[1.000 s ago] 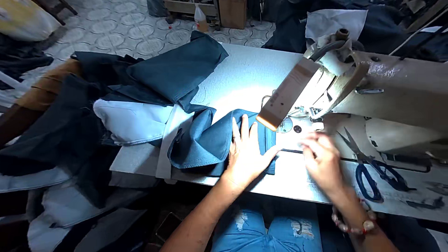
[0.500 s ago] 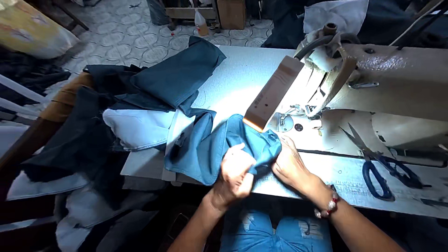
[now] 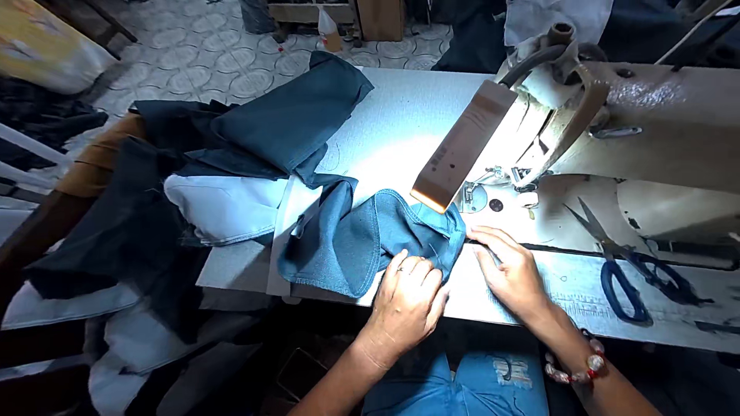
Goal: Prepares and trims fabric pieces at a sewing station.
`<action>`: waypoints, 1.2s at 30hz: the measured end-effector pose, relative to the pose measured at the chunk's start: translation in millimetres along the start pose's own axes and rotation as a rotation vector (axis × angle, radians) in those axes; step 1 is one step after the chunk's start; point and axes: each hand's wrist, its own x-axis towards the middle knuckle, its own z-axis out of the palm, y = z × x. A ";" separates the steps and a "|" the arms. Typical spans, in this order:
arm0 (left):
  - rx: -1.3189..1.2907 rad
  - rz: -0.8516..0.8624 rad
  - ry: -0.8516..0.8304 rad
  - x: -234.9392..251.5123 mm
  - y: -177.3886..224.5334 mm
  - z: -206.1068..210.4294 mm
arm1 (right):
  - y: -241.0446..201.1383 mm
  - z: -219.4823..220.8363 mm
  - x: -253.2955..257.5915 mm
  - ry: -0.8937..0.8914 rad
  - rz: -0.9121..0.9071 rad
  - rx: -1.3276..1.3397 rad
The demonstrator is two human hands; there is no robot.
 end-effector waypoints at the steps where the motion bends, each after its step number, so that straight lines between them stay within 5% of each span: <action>1: 0.021 -0.037 0.018 0.8 2.3 -0.6 | -3.5 -2.0 -4.3 0.030 0.033 0.014; 5: -0.001 -0.143 0.086 12.3 -1.7 -4.3 | -19.1 2.9 -16.9 0.007 0.069 0.173; 9: -0.766 -0.666 0.277 35.1 -8.9 -42.3 | -32.9 9.6 -21.5 0.134 0.130 0.299; 11: -1.039 -0.727 0.363 43.2 -9.8 -61.6 | -36.3 12.4 -20.4 0.209 0.101 0.262; 15: -1.004 -0.677 0.393 43.9 -10.7 -66.9 | -35.8 22.7 -9.6 0.260 -0.033 0.059; 21: -1.022 -0.715 0.330 40.6 -19.6 -48.5 | -19.1 19.1 -7.5 -0.015 -0.100 -0.078; 30: -1.196 -0.933 0.225 66.9 -25.5 -22.1 | 9.7 -96.4 -53.3 -0.043 0.171 0.429; 36: -0.860 -0.817 0.236 89.4 -48.0 2.7 | 38.1 -138.6 -76.7 0.096 0.246 0.325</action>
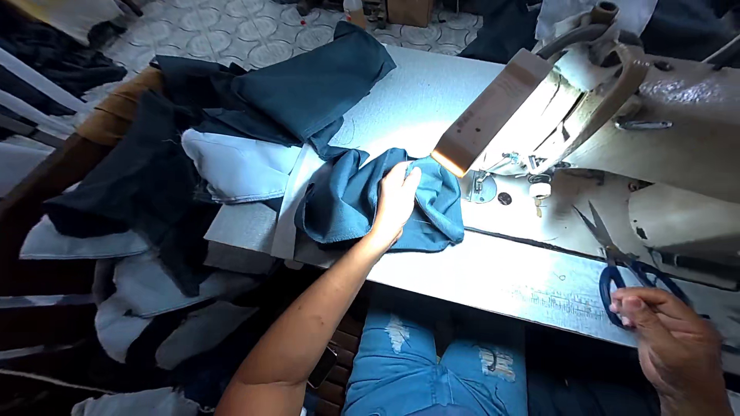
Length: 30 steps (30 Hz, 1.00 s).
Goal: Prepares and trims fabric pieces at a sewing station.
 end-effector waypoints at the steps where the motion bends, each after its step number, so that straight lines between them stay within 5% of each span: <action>1: 0.065 0.066 -0.022 5.3 0.1 -1.0 | 1.2 -5.5 -2.6 0.025 -0.003 -0.046; 6: 0.321 0.168 -0.260 22.8 7.3 -5.7 | 6.0 -22.4 -12.8 0.127 -0.016 -0.242; 9: 0.465 0.192 -0.229 26.8 4.6 -6.7 | 5.2 -28.5 -16.6 0.213 0.036 -0.253; 12: 0.596 0.389 -0.213 25.4 -10.4 -15.6 | 5.7 -37.0 -19.5 0.257 0.047 -0.212; 18: 0.495 0.645 -0.226 24.8 -39.9 -36.3 | 6.8 -40.7 -20.8 0.257 0.082 -0.367; 23: 0.563 0.563 -0.308 14.7 -17.1 -48.5 | 7.8 -30.5 -11.8 0.230 0.043 -0.719; 30: 0.567 0.715 -0.488 -1.2 -18.5 -73.8 | 7.6 -31.2 -14.8 0.295 0.102 -0.666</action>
